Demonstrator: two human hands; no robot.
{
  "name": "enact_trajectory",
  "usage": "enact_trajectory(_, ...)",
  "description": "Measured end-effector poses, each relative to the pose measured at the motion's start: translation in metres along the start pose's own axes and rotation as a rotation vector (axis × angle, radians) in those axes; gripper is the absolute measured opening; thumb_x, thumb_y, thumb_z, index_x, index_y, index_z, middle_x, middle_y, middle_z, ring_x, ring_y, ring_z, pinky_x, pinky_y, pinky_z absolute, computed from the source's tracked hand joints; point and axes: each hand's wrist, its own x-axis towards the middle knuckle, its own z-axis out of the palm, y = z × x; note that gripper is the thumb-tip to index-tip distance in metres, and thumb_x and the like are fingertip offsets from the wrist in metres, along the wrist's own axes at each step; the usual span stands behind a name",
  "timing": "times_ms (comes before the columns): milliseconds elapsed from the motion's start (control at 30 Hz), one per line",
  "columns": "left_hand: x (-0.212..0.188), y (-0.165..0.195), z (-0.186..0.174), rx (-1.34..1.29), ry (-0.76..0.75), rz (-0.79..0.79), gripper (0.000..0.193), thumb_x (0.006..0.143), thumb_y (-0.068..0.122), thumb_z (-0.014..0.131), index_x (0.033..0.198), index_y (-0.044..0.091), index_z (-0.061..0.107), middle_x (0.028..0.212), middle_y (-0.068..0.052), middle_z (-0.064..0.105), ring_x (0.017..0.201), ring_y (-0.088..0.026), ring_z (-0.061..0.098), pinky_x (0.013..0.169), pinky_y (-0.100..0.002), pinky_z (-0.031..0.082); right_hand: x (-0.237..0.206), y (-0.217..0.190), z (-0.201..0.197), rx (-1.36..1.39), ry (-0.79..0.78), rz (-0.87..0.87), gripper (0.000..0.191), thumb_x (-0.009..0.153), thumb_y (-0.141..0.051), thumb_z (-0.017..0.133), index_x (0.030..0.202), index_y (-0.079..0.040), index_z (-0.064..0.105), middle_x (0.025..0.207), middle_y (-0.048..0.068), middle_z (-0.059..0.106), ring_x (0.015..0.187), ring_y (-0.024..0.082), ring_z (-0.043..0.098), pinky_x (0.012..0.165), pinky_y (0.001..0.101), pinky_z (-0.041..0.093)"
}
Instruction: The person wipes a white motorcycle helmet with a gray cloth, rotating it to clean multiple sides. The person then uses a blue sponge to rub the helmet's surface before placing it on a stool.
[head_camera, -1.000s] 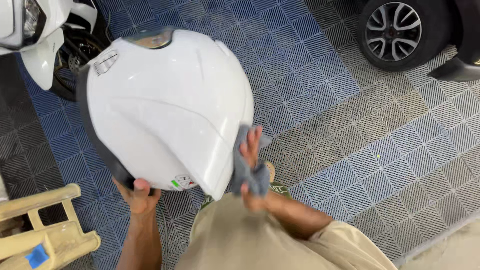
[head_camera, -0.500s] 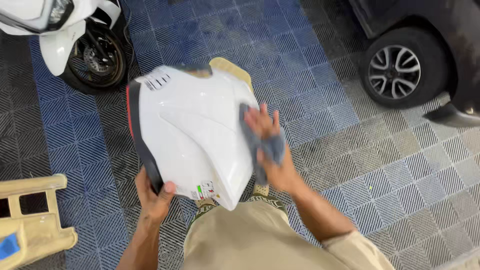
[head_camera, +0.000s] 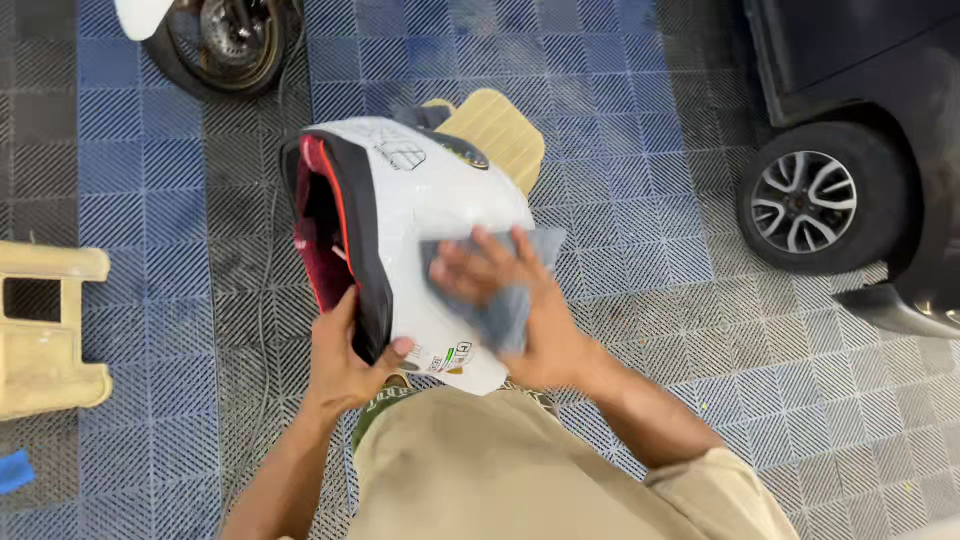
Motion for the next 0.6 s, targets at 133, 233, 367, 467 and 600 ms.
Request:
enact_trajectory(133,-0.012,-0.009,-0.011,-0.159,0.144,0.000,0.074,0.087,0.031,0.079,0.138,-0.014,0.049,0.118,-0.015,0.068,0.109,-0.018,0.063,0.099,-0.031,0.051,0.036,0.088,0.014,0.747,0.174,0.281,0.063,0.106,-0.038,0.052,0.154,0.002,0.049,0.166,0.015,0.046,0.165,0.030,0.023,0.137,0.0469,0.005)
enact_trajectory(233,-0.021,-0.029,-0.030,-0.313,0.255,-0.067,0.072,0.088,0.032,0.079,0.138,-0.012,0.050,0.123,-0.012,0.066,0.111,-0.018,0.062,0.101,-0.030,0.049,0.011,0.139,0.034,1.541,0.572,0.821,0.062,0.095,-0.040,0.059,0.142,-0.001,0.050,0.139,0.021,0.060,0.131,0.037,0.057,0.115,0.0490,0.043)
enact_trajectory(367,-0.042,-0.063,-0.062,-0.396,0.364,-0.160,0.061,0.095,0.034,0.075,0.134,-0.011,0.059,0.113,-0.011,0.068,0.106,-0.017,0.061,0.097,-0.030,0.048,-0.031,0.163,0.073,1.699,0.765,0.821,0.061,0.100,-0.041,0.059,0.142,0.003,0.052,0.135,0.022,0.062,0.120,0.035,0.062,0.108,0.0489,0.049)
enact_trajectory(467,-0.047,-0.079,-0.075,-0.256,0.381,-0.249,0.058,0.098,0.033,0.073,0.134,-0.009,0.059,0.118,-0.012,0.068,0.107,-0.017,0.061,0.097,-0.030,0.047,-0.036,0.137,0.064,1.622,0.893,0.929,0.058,0.097,-0.040,0.059,0.138,0.000,0.055,0.135,0.020,0.062,0.121,0.035,0.062,0.107,0.0494,0.051)
enact_trajectory(600,-0.043,-0.077,-0.091,-0.170,0.354,-0.199,0.059,0.096,0.028,0.074,0.137,-0.009,0.055,0.128,-0.013,0.065,0.116,-0.020,0.059,0.105,-0.030,0.044,-0.031,0.066,-0.029,1.240,1.224,0.701,0.062,0.098,-0.051,0.063,0.139,-0.005,0.054,0.150,0.018,0.047,0.141,0.036,0.047,0.118,0.0513,0.046)
